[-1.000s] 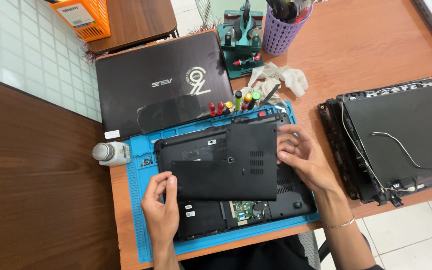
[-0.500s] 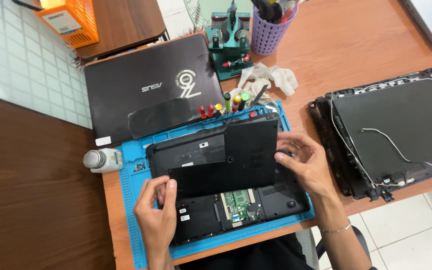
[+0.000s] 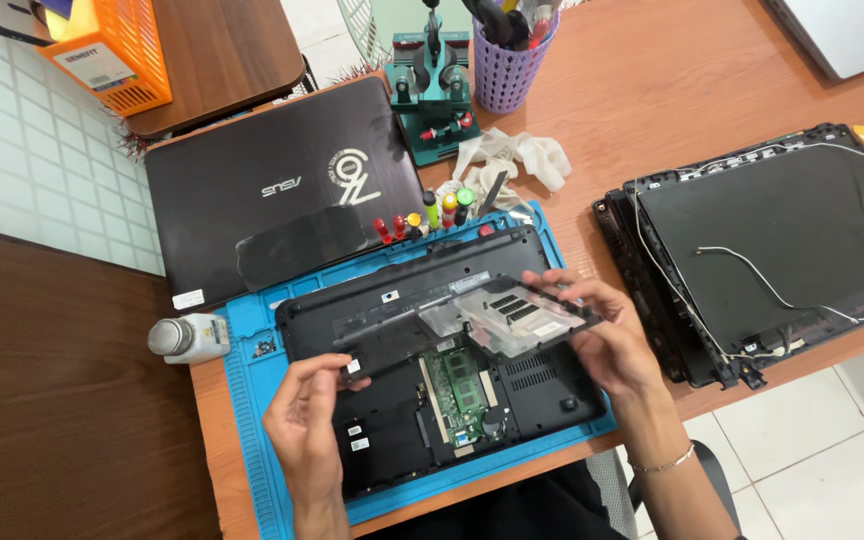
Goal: The person removes the back panel, battery, and internal components of a laptop by hand.
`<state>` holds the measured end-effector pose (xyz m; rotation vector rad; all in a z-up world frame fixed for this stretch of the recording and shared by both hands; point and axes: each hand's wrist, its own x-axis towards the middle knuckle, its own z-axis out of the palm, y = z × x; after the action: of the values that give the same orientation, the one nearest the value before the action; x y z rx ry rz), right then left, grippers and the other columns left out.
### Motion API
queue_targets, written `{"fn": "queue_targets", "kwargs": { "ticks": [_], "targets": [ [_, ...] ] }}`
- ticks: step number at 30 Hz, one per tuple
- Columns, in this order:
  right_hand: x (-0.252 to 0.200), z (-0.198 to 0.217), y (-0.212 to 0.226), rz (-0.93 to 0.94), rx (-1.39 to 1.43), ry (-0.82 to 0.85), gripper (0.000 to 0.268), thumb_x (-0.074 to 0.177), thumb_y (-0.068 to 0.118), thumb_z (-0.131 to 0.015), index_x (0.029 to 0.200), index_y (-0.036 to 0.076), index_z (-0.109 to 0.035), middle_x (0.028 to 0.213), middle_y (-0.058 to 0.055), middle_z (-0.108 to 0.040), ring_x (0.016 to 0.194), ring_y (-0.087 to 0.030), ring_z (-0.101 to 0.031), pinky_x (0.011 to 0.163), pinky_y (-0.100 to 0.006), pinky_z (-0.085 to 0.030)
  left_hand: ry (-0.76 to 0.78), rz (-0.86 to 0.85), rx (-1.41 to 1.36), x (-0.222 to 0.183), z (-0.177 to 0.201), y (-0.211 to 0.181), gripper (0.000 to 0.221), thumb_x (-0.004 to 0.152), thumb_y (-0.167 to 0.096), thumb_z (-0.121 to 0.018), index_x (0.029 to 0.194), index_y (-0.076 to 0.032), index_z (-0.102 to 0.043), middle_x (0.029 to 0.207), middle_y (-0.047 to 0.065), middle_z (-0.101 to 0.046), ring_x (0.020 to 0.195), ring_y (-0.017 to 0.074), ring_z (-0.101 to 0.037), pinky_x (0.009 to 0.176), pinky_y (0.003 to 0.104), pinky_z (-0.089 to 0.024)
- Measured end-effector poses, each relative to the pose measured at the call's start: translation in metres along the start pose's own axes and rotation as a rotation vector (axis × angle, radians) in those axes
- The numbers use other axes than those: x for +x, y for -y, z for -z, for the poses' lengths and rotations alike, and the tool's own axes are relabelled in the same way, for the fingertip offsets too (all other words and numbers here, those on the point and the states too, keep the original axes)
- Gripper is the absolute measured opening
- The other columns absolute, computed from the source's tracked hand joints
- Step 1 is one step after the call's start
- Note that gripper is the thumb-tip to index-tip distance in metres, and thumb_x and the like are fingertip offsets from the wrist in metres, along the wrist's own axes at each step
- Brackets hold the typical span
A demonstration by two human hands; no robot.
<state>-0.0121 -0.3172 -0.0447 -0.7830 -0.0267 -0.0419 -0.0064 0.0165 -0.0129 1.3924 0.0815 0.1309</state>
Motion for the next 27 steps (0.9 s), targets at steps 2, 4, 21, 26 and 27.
{"fn": "queue_targets", "kwargs": {
  "ticks": [2,4,21,26,27],
  "targets": [
    [-0.001,-0.006,0.001,-0.049,0.043,-0.092,0.019,0.09,0.006,-0.073,0.103,-0.007,-0.07,0.135,-0.026,-0.061,0.141,-0.043,-0.053,0.113,-0.056,-0.049,-0.019,-0.003,0.084,-0.002,0.002,0.007,0.013,0.096,-0.006,-0.066,0.103,0.003,-0.073,0.091,0.011,-0.075,0.085,0.014,-0.069,0.08,0.026,-0.055],
    [-0.002,-0.012,0.0,-0.082,0.026,-0.155,0.021,0.089,0.006,-0.074,0.106,-0.006,-0.069,0.138,-0.025,-0.06,0.142,-0.042,-0.052,0.114,-0.054,-0.047,-0.037,0.01,0.12,-0.004,0.003,0.011,0.011,0.094,-0.004,-0.069,0.102,0.003,-0.072,0.092,0.01,-0.075,0.085,0.0123,-0.067,0.079,0.024,-0.051],
    [-0.014,-0.034,0.039,-0.193,-0.618,-0.272,0.051,0.088,0.001,-0.07,0.139,-0.004,-0.063,0.124,-0.021,-0.073,0.102,-0.019,-0.071,0.089,-0.033,-0.059,0.03,0.124,0.169,0.0,-0.018,-0.03,0.048,0.087,-0.001,-0.07,0.133,0.0,-0.057,0.079,0.009,-0.076,0.069,0.008,-0.067,0.062,0.021,-0.055],
    [-0.017,-0.05,0.084,-0.187,-0.827,-0.199,0.054,0.087,0.0,-0.068,0.141,0.0,-0.061,0.123,-0.014,-0.072,0.094,-0.015,-0.07,0.081,-0.031,-0.061,0.086,0.044,0.192,0.014,-0.037,-0.048,0.031,0.094,-0.002,-0.068,0.123,0.006,-0.063,0.085,0.01,-0.071,0.074,0.0098,-0.066,0.063,0.025,-0.057],
    [-0.017,-0.051,0.092,-0.179,-0.826,-0.192,0.055,0.087,0.0,-0.069,0.141,-0.001,-0.061,0.12,-0.015,-0.073,0.093,-0.015,-0.068,0.08,-0.031,-0.06,0.104,0.015,0.18,0.019,-0.043,-0.053,0.027,0.094,-0.002,-0.067,0.119,0.008,-0.065,0.09,0.009,-0.071,0.078,0.0096,-0.067,0.063,0.027,-0.06]
  ]
}}
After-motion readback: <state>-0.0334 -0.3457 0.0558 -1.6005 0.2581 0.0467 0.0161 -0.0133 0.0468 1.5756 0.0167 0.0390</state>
